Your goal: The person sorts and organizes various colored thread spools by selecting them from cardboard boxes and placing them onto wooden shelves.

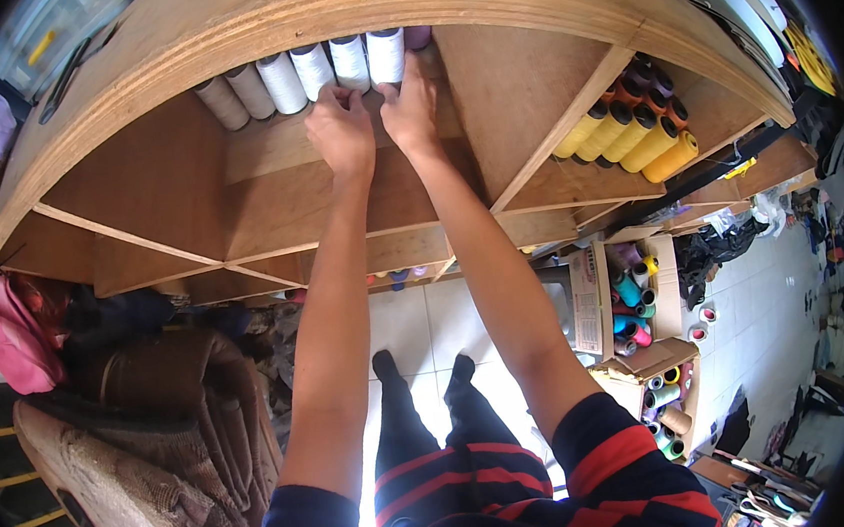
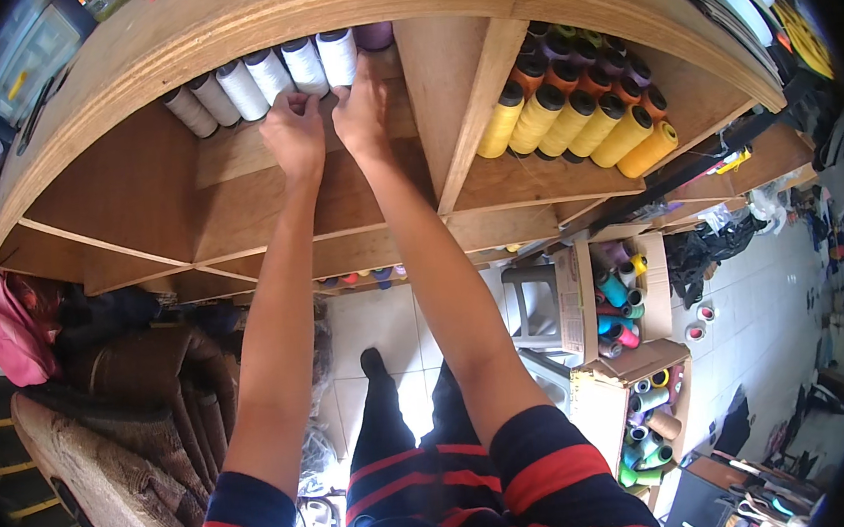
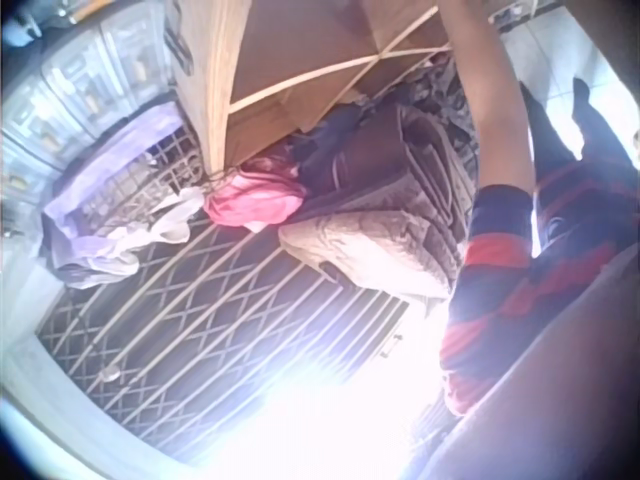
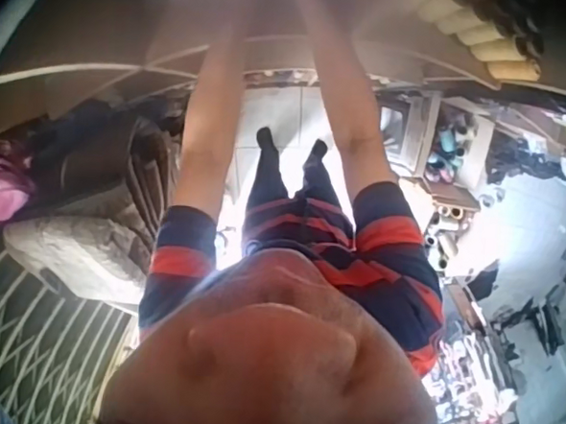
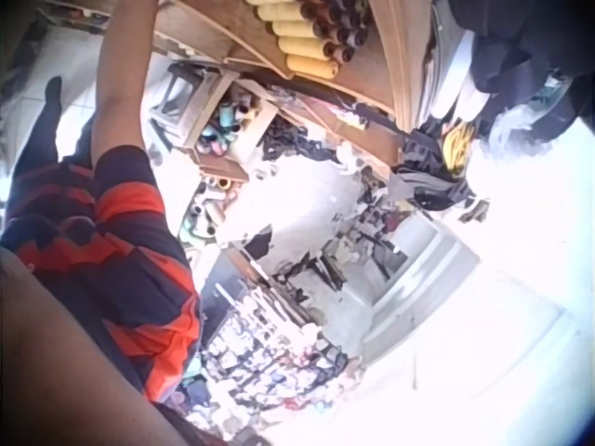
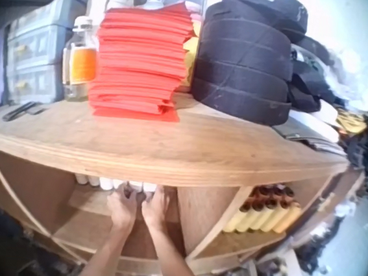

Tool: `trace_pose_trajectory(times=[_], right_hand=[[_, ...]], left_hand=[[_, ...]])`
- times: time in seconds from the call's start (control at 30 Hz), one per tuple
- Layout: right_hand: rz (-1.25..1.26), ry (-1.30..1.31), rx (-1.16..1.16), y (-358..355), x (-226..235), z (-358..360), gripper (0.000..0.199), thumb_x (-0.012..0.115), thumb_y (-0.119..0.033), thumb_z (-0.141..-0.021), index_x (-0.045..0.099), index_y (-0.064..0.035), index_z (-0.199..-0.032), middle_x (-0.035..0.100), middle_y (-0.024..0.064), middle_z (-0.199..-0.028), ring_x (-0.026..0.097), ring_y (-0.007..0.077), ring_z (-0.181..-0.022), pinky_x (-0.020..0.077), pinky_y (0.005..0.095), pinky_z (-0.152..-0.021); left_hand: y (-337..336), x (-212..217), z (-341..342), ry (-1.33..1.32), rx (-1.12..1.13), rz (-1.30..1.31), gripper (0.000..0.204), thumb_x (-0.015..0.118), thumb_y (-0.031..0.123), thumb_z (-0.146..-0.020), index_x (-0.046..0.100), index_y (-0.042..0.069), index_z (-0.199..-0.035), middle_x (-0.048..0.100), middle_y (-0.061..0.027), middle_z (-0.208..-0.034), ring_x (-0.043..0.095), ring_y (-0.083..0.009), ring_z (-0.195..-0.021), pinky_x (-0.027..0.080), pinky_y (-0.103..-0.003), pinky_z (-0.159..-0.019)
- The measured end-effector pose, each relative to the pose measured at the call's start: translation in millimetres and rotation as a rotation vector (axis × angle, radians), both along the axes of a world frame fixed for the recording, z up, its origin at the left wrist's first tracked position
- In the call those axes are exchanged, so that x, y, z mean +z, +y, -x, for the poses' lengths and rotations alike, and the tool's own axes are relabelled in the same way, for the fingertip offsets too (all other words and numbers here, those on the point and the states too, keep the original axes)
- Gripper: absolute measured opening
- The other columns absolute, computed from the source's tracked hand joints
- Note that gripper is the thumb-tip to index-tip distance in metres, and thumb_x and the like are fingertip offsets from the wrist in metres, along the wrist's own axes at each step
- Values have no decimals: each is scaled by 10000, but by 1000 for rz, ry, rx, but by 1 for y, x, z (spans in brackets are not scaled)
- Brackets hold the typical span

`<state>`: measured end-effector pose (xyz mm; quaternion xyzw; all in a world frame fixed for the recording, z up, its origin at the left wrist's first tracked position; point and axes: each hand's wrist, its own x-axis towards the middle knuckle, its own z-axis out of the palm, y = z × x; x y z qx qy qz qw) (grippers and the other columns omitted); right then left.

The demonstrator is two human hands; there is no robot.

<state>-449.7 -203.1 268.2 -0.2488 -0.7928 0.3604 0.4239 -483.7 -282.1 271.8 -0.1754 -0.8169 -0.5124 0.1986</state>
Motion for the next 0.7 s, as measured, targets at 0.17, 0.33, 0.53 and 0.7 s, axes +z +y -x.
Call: trace_pose_trajectory(times=[0.17, 0.33, 0.53, 0.7], right_hand=[[-27, 40, -45, 2, -10, 6, 499, 669, -52, -773, 473, 20, -1227, 599, 253, -1094, 557, 435, -1019, 423, 479, -878], [102, -59, 50, -11, -4, 9, 581, 673, -80, -781, 417, 38, -1289, 531, 276, -1203, 512, 443, -1093, 373, 464, -975], [-117, 151, -119, 10, -13, -10, 633, 614, -50, -773, 347, 60, -1336, 525, 310, -1165, 513, 455, -1088, 407, 470, -959], [70, 97, 149, -48, -1, -64, 464, 620, -139, -749, 445, 67, -1127, 588, 273, -922, 581, 457, -801, 476, 496, -692]], left_hand=[[1, -4, 2, -4, 13, -20, 151, 739, 128, -726, 663, 5, -769, 667, -153, -697, 656, -303, -641, 499, -385, -615], [-12, -6, 11, 11, 15, -27, 127, 712, 128, -741, 665, 13, -763, 667, -160, -711, 654, -325, -663, 501, -405, -627], [9, 2, -6, 76, -63, -27, 142, 675, 130, -764, 659, 10, -838, 658, -171, -745, 648, -326, -667, 505, -428, -614], [0, -16, 32, -133, -156, 61, 303, 626, 243, -841, 619, -14, -1001, 650, -194, -891, 634, -321, -779, 524, -369, -725]])
